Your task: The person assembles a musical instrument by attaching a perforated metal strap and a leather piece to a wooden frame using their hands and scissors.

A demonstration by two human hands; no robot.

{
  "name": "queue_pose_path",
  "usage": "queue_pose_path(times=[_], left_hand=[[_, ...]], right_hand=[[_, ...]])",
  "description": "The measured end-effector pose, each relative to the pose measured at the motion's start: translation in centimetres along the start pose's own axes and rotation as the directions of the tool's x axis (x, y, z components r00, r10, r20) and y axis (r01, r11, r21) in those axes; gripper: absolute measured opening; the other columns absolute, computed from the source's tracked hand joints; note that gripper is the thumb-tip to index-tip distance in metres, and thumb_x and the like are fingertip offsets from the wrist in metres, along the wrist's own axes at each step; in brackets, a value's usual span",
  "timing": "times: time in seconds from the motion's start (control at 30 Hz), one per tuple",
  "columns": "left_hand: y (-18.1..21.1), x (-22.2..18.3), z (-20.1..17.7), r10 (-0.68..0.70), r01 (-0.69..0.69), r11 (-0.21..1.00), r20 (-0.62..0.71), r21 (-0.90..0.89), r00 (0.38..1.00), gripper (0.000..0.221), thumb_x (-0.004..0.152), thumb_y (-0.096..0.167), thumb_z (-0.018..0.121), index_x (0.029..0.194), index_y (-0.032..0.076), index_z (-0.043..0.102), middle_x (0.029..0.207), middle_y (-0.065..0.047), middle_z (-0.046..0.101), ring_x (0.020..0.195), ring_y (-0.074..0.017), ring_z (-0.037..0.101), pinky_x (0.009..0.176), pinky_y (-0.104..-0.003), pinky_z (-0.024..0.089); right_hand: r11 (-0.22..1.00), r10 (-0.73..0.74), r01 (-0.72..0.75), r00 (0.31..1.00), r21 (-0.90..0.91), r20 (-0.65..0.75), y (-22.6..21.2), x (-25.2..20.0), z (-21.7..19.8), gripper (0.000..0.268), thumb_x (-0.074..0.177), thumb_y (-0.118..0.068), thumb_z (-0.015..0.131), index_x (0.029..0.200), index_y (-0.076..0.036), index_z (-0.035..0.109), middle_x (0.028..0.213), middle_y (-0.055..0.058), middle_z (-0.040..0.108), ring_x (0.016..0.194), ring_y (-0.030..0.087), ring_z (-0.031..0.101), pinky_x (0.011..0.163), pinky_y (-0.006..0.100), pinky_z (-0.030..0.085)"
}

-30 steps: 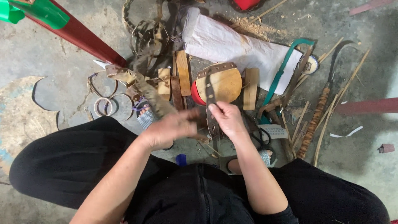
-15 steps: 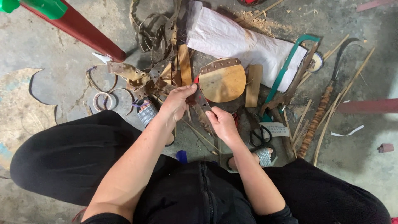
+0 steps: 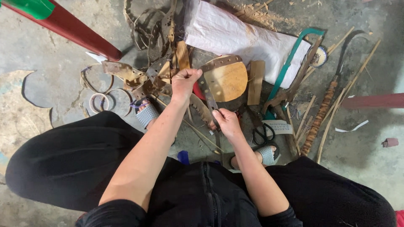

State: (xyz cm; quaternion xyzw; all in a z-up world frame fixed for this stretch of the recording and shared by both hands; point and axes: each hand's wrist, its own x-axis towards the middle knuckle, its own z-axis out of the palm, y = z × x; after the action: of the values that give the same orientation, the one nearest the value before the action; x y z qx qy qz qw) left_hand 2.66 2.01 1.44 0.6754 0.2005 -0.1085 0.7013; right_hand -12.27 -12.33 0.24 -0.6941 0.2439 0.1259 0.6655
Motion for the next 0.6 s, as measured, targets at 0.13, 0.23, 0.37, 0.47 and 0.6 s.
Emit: queue_pose_path(times=[0.13, 0.23, 0.37, 0.47, 0.6], left_hand=[[-0.4, 1.7, 0.5, 0.103, -0.103, 0.994, 0.002, 0.03, 0.995, 0.012, 0.079, 0.025, 0.089, 0.082, 0.017, 0.082, 0.07, 0.001, 0.057, 0.066, -0.0055, 0.046, 0.06, -0.019, 0.035], [-1.5, 2.5, 0.6, 0.106, -0.106, 0.994, -0.003, 0.04, 0.994, 0.011, 0.081, 0.026, 0.088, 0.083, 0.017, 0.082, 0.069, 0.002, 0.057, 0.066, -0.005, 0.045, 0.059, -0.019, 0.034], [-1.4, 2.0, 1.4, 0.069, -0.07, 0.996, -0.017, -0.052, 0.997, 0.013, 0.082, 0.026, 0.088, 0.084, 0.015, 0.08, 0.07, 0.003, 0.062, 0.067, -0.0041, 0.047, 0.061, -0.017, 0.033], [-0.8, 1.6, 1.6, 0.082, -0.083, 0.992, -0.014, -0.095, 0.997, 0.011, 0.083, 0.024, 0.087, 0.084, 0.016, 0.08, 0.075, 0.004, 0.064, 0.072, -0.0051, 0.049, 0.067, -0.018, 0.036], [-1.0, 1.6, 1.6, 0.089, -0.09, 0.988, -0.02, -0.122, 0.996, 0.011, 0.083, 0.024, 0.087, 0.085, 0.017, 0.079, 0.077, 0.004, 0.067, 0.074, -0.0045, 0.051, 0.069, -0.018, 0.038]], right_hand=[[0.998, 0.013, -0.013, 1.0, 0.069, 0.007, -0.9, -0.3, 0.9, 0.023, 0.099, -0.016, 0.065, 0.079, -0.006, 0.07, 0.065, 0.018, 0.073, 0.059, 0.023, 0.075, 0.051, 0.031, 0.059], [0.993, 0.026, -0.03, 0.999, 0.115, 0.032, -0.6, -0.2, 1.2, 0.022, 0.1, -0.015, 0.064, 0.082, -0.004, 0.069, 0.069, 0.019, 0.074, 0.061, 0.023, 0.075, 0.052, 0.031, 0.06], [0.995, 0.009, -0.012, 1.0, 0.097, 0.025, -0.3, 0.2, 0.8, 0.02, 0.101, -0.014, 0.062, 0.084, -0.004, 0.069, 0.069, 0.02, 0.074, 0.06, 0.023, 0.075, 0.05, 0.031, 0.06], [0.996, 0.021, -0.023, 1.0, 0.088, 0.023, 0.2, 0.8, 0.4, 0.021, 0.102, -0.016, 0.062, 0.085, -0.005, 0.069, 0.071, 0.019, 0.074, 0.06, 0.023, 0.075, 0.051, 0.031, 0.06], [0.997, 0.034, -0.034, 0.999, 0.072, 0.001, 0.4, 1.3, 0.1, 0.021, 0.102, -0.016, 0.062, 0.086, -0.005, 0.07, 0.069, 0.021, 0.074, 0.058, 0.026, 0.075, 0.049, 0.034, 0.06]])
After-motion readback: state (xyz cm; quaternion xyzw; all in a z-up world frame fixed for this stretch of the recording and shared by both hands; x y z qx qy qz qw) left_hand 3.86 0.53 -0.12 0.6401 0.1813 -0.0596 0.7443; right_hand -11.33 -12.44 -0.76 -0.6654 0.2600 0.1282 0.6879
